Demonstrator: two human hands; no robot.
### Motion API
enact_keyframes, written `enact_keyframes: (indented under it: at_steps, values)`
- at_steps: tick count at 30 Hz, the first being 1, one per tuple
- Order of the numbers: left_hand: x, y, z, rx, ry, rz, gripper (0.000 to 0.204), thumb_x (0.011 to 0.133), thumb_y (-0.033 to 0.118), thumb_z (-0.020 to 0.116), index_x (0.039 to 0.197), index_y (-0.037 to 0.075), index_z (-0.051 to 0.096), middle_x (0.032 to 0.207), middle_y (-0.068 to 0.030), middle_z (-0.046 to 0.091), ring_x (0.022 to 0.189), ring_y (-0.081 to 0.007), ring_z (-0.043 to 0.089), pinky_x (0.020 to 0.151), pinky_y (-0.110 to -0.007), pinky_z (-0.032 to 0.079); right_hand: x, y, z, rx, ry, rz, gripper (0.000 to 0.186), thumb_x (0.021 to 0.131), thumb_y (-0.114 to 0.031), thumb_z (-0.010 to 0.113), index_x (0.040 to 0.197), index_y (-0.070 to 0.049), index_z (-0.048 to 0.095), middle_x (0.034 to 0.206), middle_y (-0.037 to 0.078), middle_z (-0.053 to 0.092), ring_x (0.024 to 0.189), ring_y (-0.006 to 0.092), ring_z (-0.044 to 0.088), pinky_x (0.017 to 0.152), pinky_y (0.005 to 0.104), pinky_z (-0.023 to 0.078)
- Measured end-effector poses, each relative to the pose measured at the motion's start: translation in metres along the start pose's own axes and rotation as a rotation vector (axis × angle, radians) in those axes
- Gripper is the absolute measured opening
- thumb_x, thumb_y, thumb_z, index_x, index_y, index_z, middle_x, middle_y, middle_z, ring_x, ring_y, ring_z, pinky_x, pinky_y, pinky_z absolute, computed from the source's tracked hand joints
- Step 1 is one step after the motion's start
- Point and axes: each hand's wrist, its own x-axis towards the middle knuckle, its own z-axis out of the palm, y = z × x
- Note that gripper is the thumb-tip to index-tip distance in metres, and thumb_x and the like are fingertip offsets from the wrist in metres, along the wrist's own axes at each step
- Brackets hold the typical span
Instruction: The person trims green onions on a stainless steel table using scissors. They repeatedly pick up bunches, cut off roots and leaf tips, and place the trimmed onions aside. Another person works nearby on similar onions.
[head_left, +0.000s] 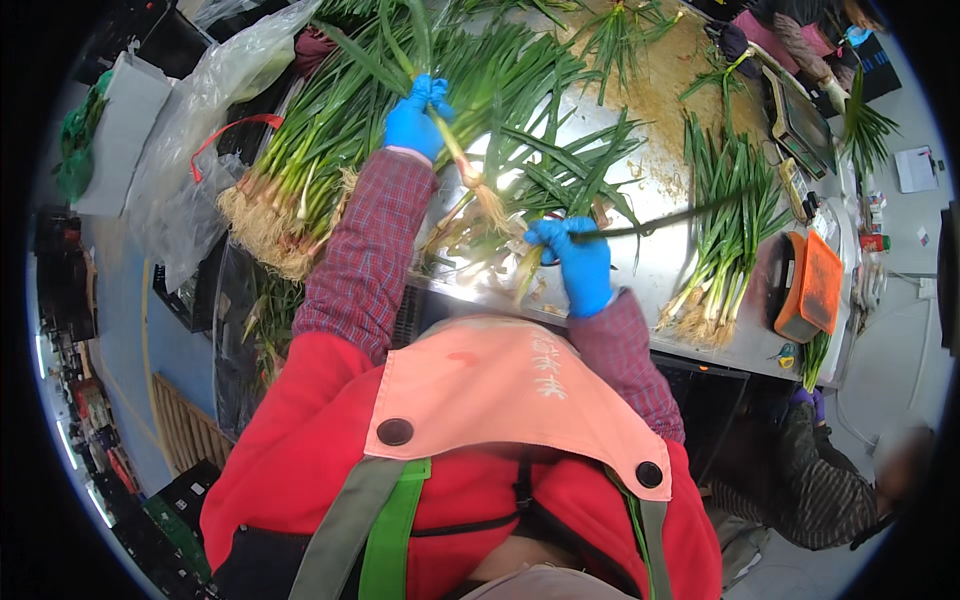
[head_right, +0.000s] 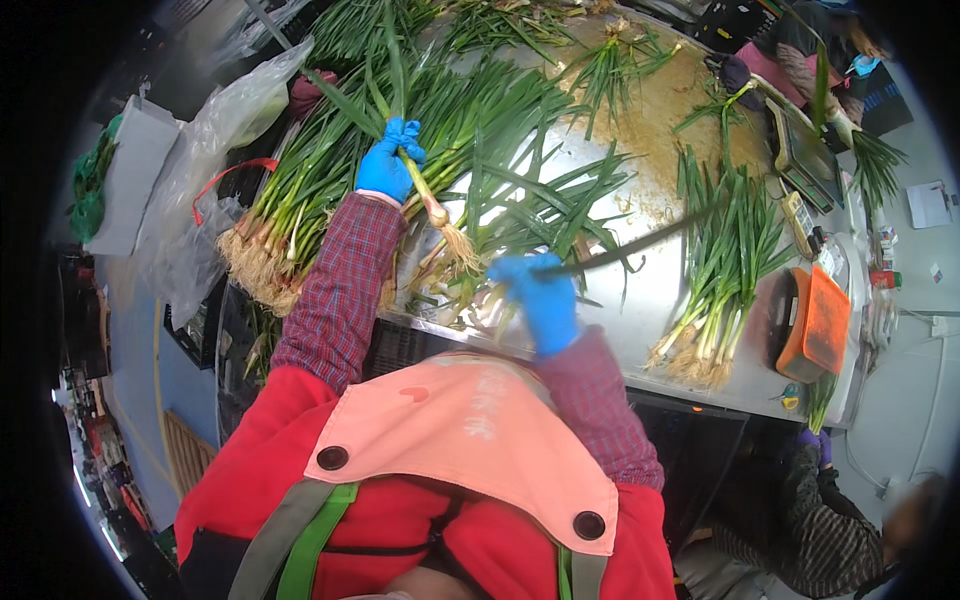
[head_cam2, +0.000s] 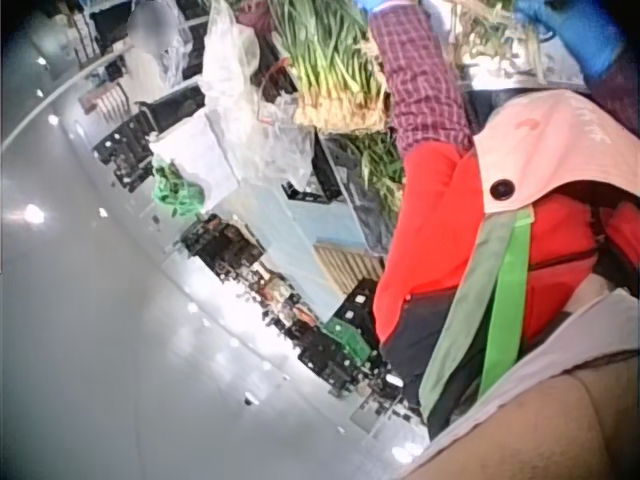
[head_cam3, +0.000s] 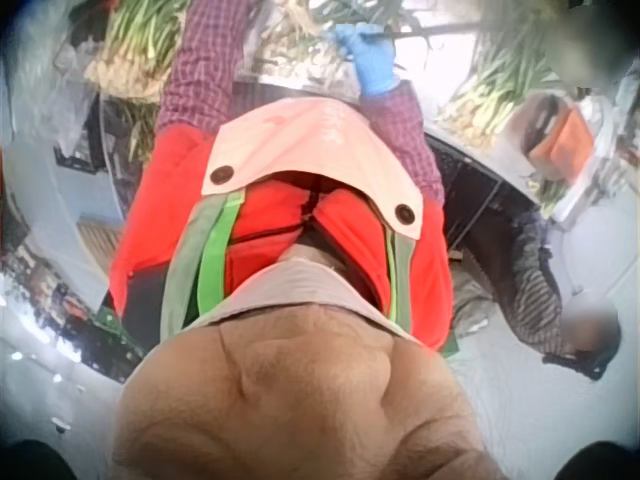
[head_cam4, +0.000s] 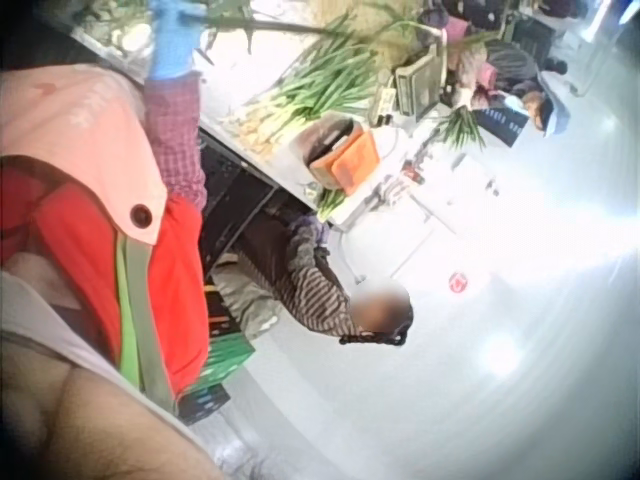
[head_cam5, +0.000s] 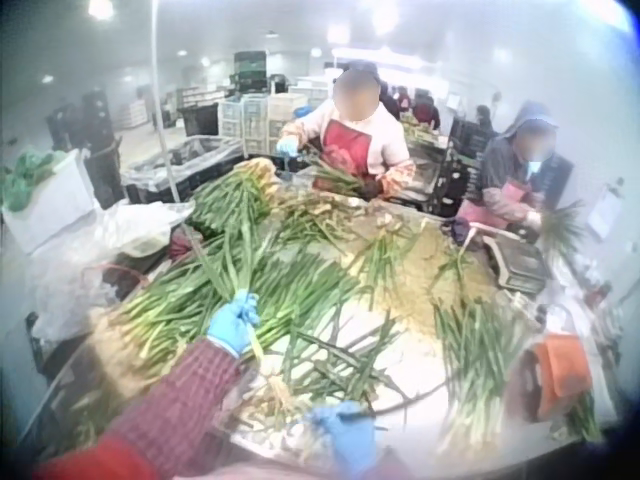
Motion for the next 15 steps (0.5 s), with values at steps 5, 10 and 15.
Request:
enact_keyframes:
  at_steps: [5,10,15]
  values:
    - [-0.032,-0.016,0.037,0.017,-0.062,0.08,0.034,0.095,0.022,0.063,0.113,-0.005,0.055,0.084,-0.0037,0.058,0.065,-0.0089,0.053,0.058,-0.025,0.047,0.038,-0.012,-0.023,-0.787,0.038,0.012,0.057,0.08,-0.04,0.074,0.115,0.004,0.061,0.096,0.017,0.068,0.087,0.0294,0.067,0.077,0.039,0.052]
    - [-0.058,-0.034,0.066,0.067,-0.028,0.12,0.028,0.096,0.025,0.062,0.104,-0.002,0.059,0.083,-0.003,0.061,0.067,-0.0098,0.054,0.059,-0.025,0.047,0.048,-0.023,0.024,-0.852,0.029,-0.392,0.054,0.082,-0.045,0.072,0.11,0.0,0.064,0.084,0.019,0.065,0.079,0.0345,0.063,0.069,0.043,0.049]
    - [-0.077,-0.043,0.086,0.081,0.002,0.205,0.025,0.097,0.023,0.062,0.103,-0.002,0.059,0.08,-0.001,0.058,0.063,-0.0069,0.051,0.053,-0.023,0.043,0.05,-0.021,0.045,-0.928,0.034,-0.53,0.032,0.09,-0.035,0.063,0.091,-0.003,0.066,0.067,0.019,0.055,0.067,0.0383,0.054,0.062,0.0474,0.042]
